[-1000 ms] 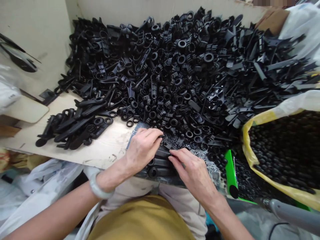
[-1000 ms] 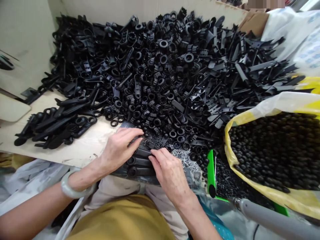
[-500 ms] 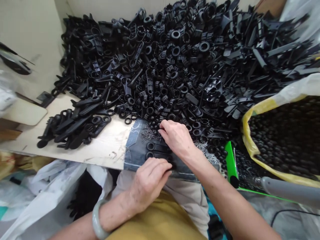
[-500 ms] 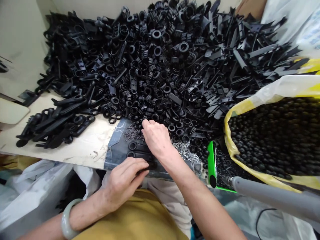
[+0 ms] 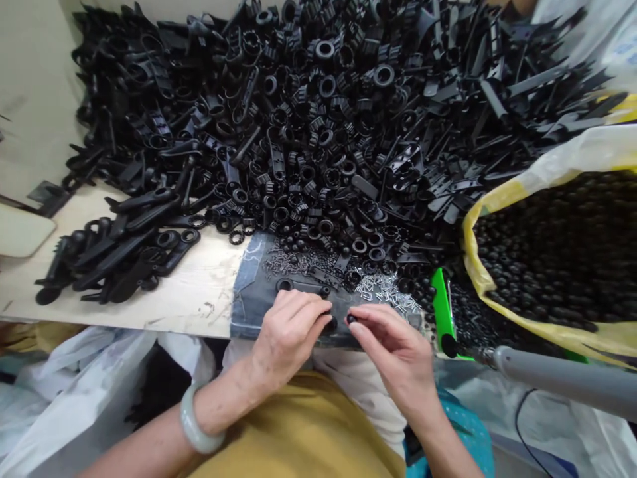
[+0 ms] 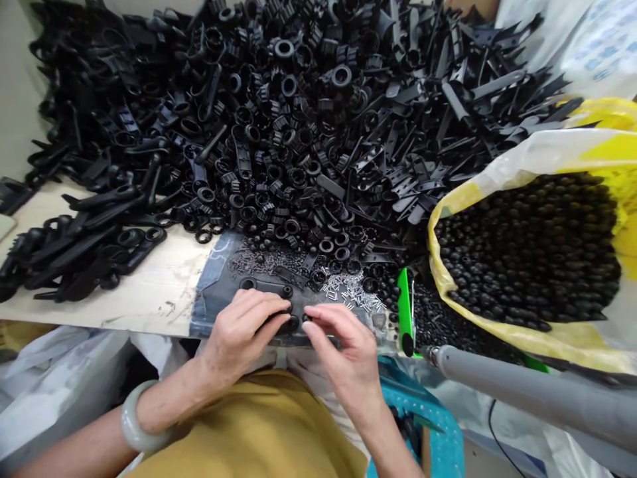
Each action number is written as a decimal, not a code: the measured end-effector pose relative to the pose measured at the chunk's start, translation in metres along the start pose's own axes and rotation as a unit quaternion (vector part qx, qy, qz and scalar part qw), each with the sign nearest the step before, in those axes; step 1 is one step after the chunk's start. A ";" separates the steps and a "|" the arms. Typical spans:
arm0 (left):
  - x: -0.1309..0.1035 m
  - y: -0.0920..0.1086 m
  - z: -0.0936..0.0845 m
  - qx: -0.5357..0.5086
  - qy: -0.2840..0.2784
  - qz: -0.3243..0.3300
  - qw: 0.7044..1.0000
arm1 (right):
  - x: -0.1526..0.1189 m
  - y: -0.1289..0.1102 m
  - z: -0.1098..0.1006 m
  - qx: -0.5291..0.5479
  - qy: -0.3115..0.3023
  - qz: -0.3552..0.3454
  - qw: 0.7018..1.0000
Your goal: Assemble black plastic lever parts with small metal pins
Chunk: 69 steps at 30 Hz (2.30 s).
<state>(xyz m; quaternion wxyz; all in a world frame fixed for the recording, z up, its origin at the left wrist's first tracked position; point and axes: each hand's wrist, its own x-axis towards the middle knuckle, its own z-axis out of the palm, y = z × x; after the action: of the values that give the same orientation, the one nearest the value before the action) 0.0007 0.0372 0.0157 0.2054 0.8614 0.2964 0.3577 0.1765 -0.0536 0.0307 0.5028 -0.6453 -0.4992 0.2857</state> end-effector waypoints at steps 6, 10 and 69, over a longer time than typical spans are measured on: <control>0.000 -0.001 0.001 -0.020 -0.014 -0.008 1.000 | -0.007 0.001 0.011 -0.091 -0.021 -0.100 0.991; 0.000 -0.003 0.004 -0.026 -0.013 -0.016 0.999 | -0.006 0.003 0.013 -0.126 -0.017 -0.152 0.980; 0.001 -0.006 0.011 0.012 -0.024 -0.004 1.000 | -0.024 -0.017 -0.010 -0.206 -0.048 -0.170 0.963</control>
<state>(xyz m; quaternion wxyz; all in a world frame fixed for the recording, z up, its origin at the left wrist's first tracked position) 0.0068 0.0412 0.0056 0.2041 0.8707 0.2993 0.3325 0.1710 -0.0798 0.0467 0.3757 -0.6262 -0.6729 0.1180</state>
